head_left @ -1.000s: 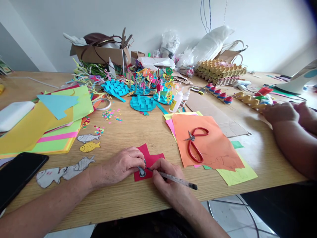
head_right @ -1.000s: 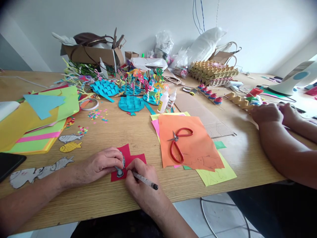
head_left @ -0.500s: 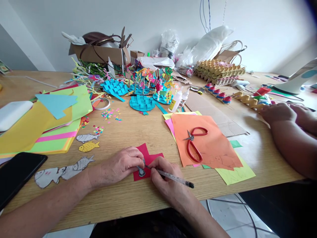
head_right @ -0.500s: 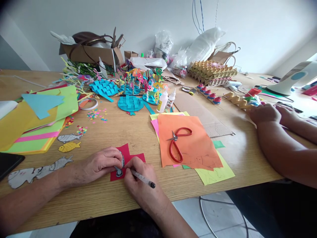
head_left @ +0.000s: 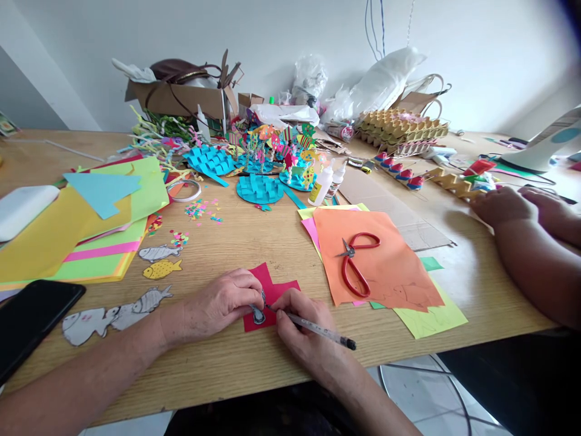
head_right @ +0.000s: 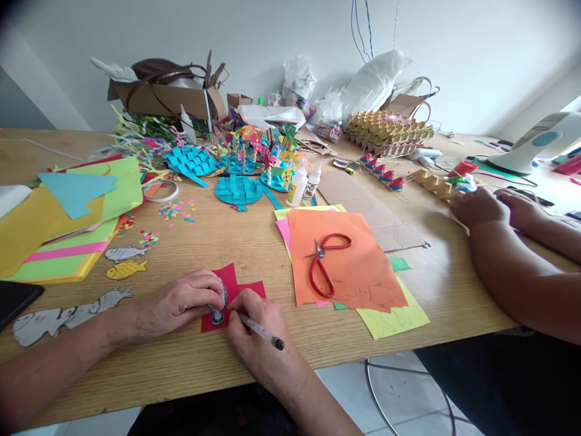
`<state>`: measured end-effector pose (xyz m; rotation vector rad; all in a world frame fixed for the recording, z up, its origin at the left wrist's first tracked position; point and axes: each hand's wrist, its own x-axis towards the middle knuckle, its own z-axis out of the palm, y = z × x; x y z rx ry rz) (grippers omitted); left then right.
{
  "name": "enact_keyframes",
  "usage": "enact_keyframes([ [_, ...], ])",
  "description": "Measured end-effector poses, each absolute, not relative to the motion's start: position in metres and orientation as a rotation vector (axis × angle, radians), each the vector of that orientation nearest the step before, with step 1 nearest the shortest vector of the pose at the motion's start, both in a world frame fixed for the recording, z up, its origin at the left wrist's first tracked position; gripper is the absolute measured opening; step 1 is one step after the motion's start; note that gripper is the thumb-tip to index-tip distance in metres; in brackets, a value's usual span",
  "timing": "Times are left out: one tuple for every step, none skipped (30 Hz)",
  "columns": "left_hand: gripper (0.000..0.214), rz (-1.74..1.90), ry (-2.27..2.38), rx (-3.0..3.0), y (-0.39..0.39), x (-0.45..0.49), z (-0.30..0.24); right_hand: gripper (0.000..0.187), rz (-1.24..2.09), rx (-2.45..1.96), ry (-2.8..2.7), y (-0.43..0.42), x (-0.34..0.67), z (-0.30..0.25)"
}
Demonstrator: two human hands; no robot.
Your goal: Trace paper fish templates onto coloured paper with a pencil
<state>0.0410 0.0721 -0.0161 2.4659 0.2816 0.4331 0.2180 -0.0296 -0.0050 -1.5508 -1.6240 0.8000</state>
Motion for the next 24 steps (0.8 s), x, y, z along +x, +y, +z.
enact_keyframes([
  [0.016, 0.435, 0.282, 2.467, 0.0720, 0.0411, -0.0156, 0.013, 0.800, -1.551, -1.626, -0.0297, 0.2180, -0.0050],
  [0.016, 0.435, 0.282, 2.469, 0.0718, 0.0413, -0.0150, 0.014, 0.798, -1.552, -1.625, -0.0298, 0.2179, -0.0050],
  [0.016, 0.435, 0.282, 2.471, 0.0717, 0.0415, -0.0145, 0.014, 0.795, -1.553, -1.622, -0.0298, 0.2178, -0.0051],
  [0.017, 0.434, 0.285, 2.473, 0.0716, 0.0417, -0.0140, 0.014, 0.791, -1.553, -1.616, -0.0298, 0.2177, -0.0051],
  [0.017, 0.433, 0.287, 2.474, 0.0715, 0.0419, -0.0136, 0.015, 0.787, -1.551, -1.610, -0.0297, 0.2176, -0.0052],
  [0.017, 0.432, 0.290, 2.475, 0.0714, 0.0420, -0.0134, 0.015, 0.782, -1.547, -1.604, -0.0296, 0.2175, -0.0052],
  [0.017, 0.433, 0.292, 2.477, 0.0714, 0.0421, -0.0134, 0.015, 0.780, -1.543, -1.599, -0.0295, 0.2174, -0.0051],
  [0.018, 0.433, 0.292, 2.479, 0.0715, 0.0421, -0.0136, 0.015, 0.779, -1.539, -1.595, -0.0294, 0.2174, -0.0051],
  [0.019, 0.435, 0.291, 2.481, 0.0716, 0.0420, -0.0139, 0.015, 0.780, -1.536, -1.592, -0.0293, 0.2174, -0.0050],
  [0.019, 0.436, 0.290, 2.481, 0.0717, 0.0419, -0.0143, 0.015, 0.780, -1.536, -1.590, -0.0292, 0.2175, -0.0050],
  [0.020, 0.438, 0.289, 2.479, 0.0718, 0.0417, -0.0147, 0.015, 0.782, -1.537, -1.591, -0.0290, 0.2175, -0.0049],
  [0.020, 0.439, 0.289, 2.477, 0.0719, 0.0415, -0.0151, 0.015, 0.784, -1.538, -1.591, -0.0288, 0.2176, -0.0050],
  [0.020, 0.439, 0.291, 2.474, 0.0719, 0.0413, -0.0153, 0.015, 0.789, -1.541, -1.593, -0.0287, 0.2176, -0.0051],
  [0.020, 0.440, 0.292, 2.471, 0.0718, 0.0411, -0.0155, 0.015, 0.793, -1.545, -1.595, -0.0286, 0.2176, -0.0052],
  [0.019, 0.439, 0.294, 2.470, 0.0717, 0.0410, -0.0155, 0.016, 0.797, -1.551, -1.597, -0.0286, 0.2175, -0.0052],
  [0.018, 0.438, 0.297, 2.470, 0.0716, 0.0409, -0.0154, 0.016, 0.800, -1.555, -1.599, -0.0287, 0.2174, -0.0052],
  [0.018, 0.433, 0.302, 2.471, 0.0714, 0.0408, -0.0153, 0.016, 0.802, -1.559, -1.601, -0.0288, 0.2173, -0.0050],
  [0.017, 0.432, 0.307, 2.472, 0.0712, 0.0409, -0.0151, 0.016, 0.802, -1.563, -1.601, -0.0288, 0.2172, -0.0048],
  [0.017, 0.431, 0.311, 2.473, 0.0711, 0.0409, -0.0149, 0.015, 0.801, -1.566, -1.599, -0.0288, 0.2170, -0.0045],
  [0.016, 0.430, 0.314, 2.473, 0.0710, 0.0409, -0.0147, 0.015, 0.797, -1.567, -1.596, -0.0287, 0.2168, -0.0041],
  [0.015, 0.429, 0.316, 2.472, 0.0709, 0.0409, -0.0145, 0.015, 0.792, -1.568, -1.591, -0.0285, 0.2166, -0.0038],
  [0.015, 0.431, 0.313, 2.472, 0.0709, 0.0408, -0.0145, 0.015, 0.790, -1.572, -1.586, -0.0283, 0.2165, -0.0034],
  [0.015, 0.433, 0.310, 2.473, 0.0710, 0.0407, -0.0145, 0.016, 0.790, -1.578, -1.582, -0.0280, 0.2164, -0.0031],
  [0.016, 0.431, 0.308, 2.475, 0.0710, 0.0406, -0.0146, 0.016, 0.788, -1.583, -1.579, -0.0277, 0.2163, -0.0028],
])
